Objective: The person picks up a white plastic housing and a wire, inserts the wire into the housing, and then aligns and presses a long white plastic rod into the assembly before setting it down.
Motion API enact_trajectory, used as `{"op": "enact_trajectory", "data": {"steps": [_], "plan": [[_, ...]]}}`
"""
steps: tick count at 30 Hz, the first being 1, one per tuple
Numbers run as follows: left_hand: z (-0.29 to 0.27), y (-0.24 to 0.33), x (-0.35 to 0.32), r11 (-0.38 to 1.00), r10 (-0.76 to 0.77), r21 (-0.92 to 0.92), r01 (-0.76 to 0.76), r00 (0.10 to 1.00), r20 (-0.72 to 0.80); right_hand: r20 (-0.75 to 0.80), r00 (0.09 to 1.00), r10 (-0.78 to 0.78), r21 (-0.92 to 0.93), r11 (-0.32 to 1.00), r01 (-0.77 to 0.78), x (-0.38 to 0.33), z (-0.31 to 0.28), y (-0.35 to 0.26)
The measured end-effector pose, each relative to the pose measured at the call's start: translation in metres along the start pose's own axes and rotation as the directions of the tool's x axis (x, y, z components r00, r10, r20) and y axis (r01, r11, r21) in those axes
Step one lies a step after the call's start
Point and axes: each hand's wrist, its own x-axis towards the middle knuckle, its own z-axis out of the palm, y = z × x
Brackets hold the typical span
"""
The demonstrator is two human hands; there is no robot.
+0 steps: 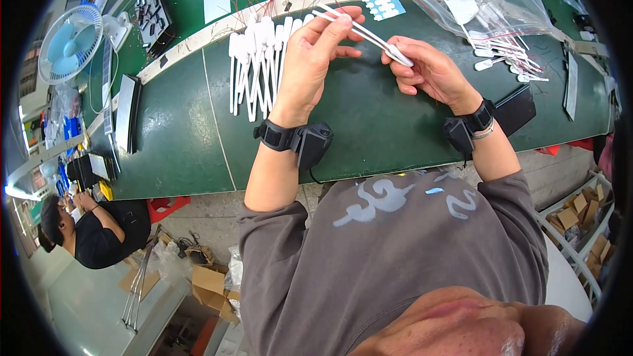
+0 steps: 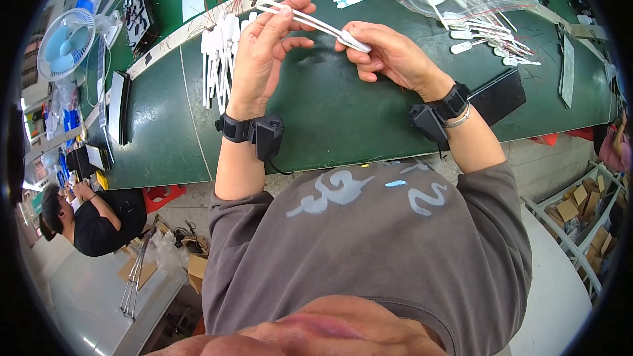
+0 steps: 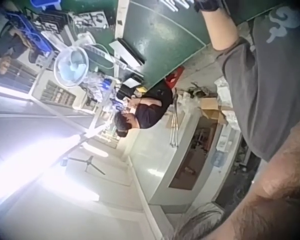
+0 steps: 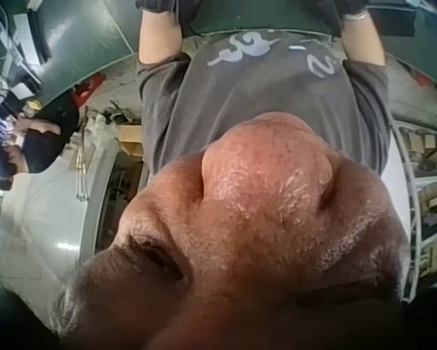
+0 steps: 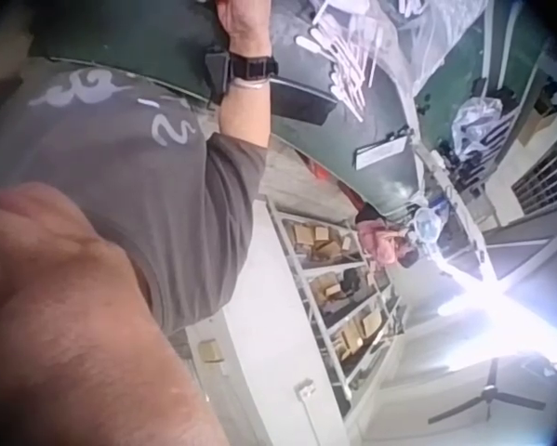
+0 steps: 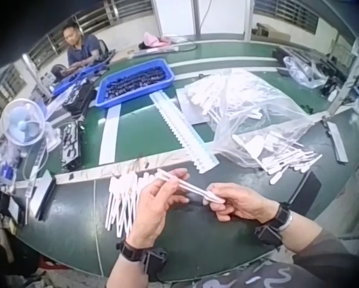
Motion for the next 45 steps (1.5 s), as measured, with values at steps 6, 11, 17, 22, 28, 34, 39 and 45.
{"op": "enact_trajectory", "data": {"steps": [6, 11, 17, 22, 28, 34, 39, 45], "plan": [[-0.006, 0.006, 0.001, 0.982, 0.003, -0.188, -0.004, 1.0, -0.004, 0.009, 1.0, -0.001, -0.076, 0.997, 0.002, 0.0, 0.002, -0.001], [-0.008, 0.003, 0.0, 0.989, 0.081, -0.116, -0.092, 0.992, -0.099, -0.005, 1.0, 0.004, -0.118, 0.993, -0.004, 0.001, 0.0, 0.002], [-0.002, 0.001, -0.002, 0.997, 0.068, -0.017, -0.07, 0.993, -0.099, -0.07, 0.996, -0.05, -0.254, 0.967, 0.031, -0.001, 0.017, 0.001], [0.005, -0.002, -0.003, 0.995, 0.062, 0.084, -0.058, 0.997, -0.043, -0.113, 0.982, -0.152, -0.466, 0.881, 0.083, 0.0, 0.013, 0.007], [0.0, -0.003, 0.0, 0.995, 0.015, 0.099, -0.014, 1.0, -0.004, -0.124, 0.939, -0.322, -0.604, 0.775, 0.186, 0.0, 0.011, 0.007], [-0.002, -0.005, 0.001, 0.996, 0.004, 0.095, -0.002, 1.0, -0.021, -0.107, 0.859, -0.501, -0.749, 0.609, 0.262, -0.001, 0.008, 0.011], [-0.001, -0.003, 0.0, 0.984, -0.022, 0.173, 0.031, 0.998, -0.055, -0.101, 0.849, -0.519, -0.812, 0.536, 0.231, -0.003, 0.009, 0.009], [0.002, -0.006, -0.002, 0.961, 0.021, 0.276, 0.011, 0.994, -0.111, -0.093, 0.8, -0.593, -0.881, 0.423, 0.21, -0.005, 0.016, 0.005]]}}
